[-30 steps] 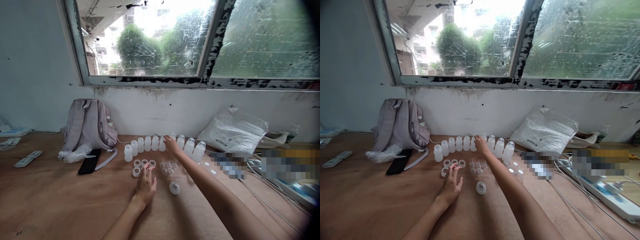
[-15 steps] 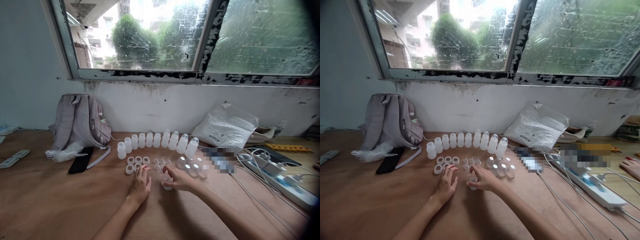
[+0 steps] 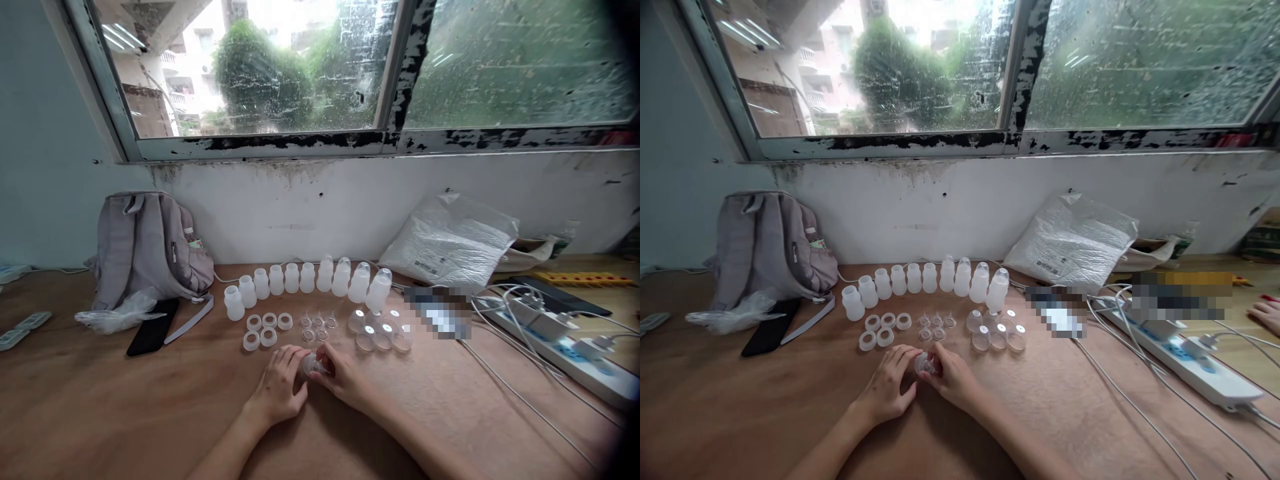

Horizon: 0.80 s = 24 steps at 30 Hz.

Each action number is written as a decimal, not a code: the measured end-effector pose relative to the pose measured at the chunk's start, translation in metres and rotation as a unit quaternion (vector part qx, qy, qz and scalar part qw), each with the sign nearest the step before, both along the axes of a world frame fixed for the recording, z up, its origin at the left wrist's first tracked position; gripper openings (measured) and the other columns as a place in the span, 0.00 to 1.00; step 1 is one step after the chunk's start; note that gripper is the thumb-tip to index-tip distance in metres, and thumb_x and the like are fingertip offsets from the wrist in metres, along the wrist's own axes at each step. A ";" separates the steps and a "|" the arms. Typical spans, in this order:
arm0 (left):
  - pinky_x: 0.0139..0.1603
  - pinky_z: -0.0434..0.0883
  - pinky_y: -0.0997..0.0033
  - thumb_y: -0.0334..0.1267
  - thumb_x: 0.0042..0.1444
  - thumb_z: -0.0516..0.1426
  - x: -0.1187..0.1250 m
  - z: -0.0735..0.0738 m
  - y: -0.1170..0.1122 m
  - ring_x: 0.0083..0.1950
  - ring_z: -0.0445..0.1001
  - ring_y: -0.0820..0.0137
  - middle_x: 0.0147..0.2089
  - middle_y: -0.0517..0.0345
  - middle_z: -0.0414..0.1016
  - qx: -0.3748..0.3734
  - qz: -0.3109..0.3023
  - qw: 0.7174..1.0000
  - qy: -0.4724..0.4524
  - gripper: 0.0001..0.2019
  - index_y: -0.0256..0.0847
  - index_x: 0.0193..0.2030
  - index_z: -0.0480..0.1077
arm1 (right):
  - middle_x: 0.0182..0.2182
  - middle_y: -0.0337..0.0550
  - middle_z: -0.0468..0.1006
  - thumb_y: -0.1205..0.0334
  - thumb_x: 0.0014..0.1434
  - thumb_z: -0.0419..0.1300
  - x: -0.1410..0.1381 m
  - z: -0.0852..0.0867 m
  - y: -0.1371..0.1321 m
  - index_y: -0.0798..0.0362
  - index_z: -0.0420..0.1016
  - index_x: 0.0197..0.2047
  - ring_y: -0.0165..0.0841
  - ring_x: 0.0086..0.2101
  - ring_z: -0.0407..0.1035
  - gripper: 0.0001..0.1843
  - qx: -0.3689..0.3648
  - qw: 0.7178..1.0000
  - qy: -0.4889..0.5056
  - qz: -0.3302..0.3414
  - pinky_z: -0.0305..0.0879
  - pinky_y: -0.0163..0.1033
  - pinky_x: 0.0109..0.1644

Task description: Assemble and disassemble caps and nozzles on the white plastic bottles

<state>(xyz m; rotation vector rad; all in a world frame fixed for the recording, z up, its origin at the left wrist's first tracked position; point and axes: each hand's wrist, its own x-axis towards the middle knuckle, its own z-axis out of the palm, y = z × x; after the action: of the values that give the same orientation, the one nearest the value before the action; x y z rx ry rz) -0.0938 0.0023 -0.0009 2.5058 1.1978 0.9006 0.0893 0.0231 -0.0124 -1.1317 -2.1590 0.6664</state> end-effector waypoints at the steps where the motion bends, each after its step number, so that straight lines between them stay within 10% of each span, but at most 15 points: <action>1: 0.53 0.61 0.57 0.30 0.45 0.53 0.001 0.000 0.000 0.52 0.61 0.62 0.50 0.51 0.64 -0.002 -0.001 1.000 0.007 0.25 0.43 0.53 0.57 | 0.22 0.34 0.62 0.58 0.52 0.55 0.000 -0.002 0.000 0.52 0.57 0.32 0.27 0.23 0.55 0.09 -0.002 1.000 0.008 0.000 0.53 0.32 0.26; 24: 0.50 0.63 0.58 0.33 0.52 0.51 0.002 -0.009 0.006 0.50 0.62 0.63 0.48 0.51 0.65 0.005 0.005 0.999 0.037 0.20 0.45 0.53 0.59 | 0.23 0.35 0.62 0.61 0.53 0.54 0.000 -0.012 -0.002 0.52 0.59 0.27 0.26 0.23 0.54 0.07 0.033 0.999 0.031 0.003 0.51 0.31 0.26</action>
<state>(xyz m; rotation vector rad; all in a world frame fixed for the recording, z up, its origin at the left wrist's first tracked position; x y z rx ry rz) -0.0921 0.0082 -0.0100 2.5636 1.2334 0.8240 0.0896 0.0214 -0.0246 -1.0573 -2.1163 0.6198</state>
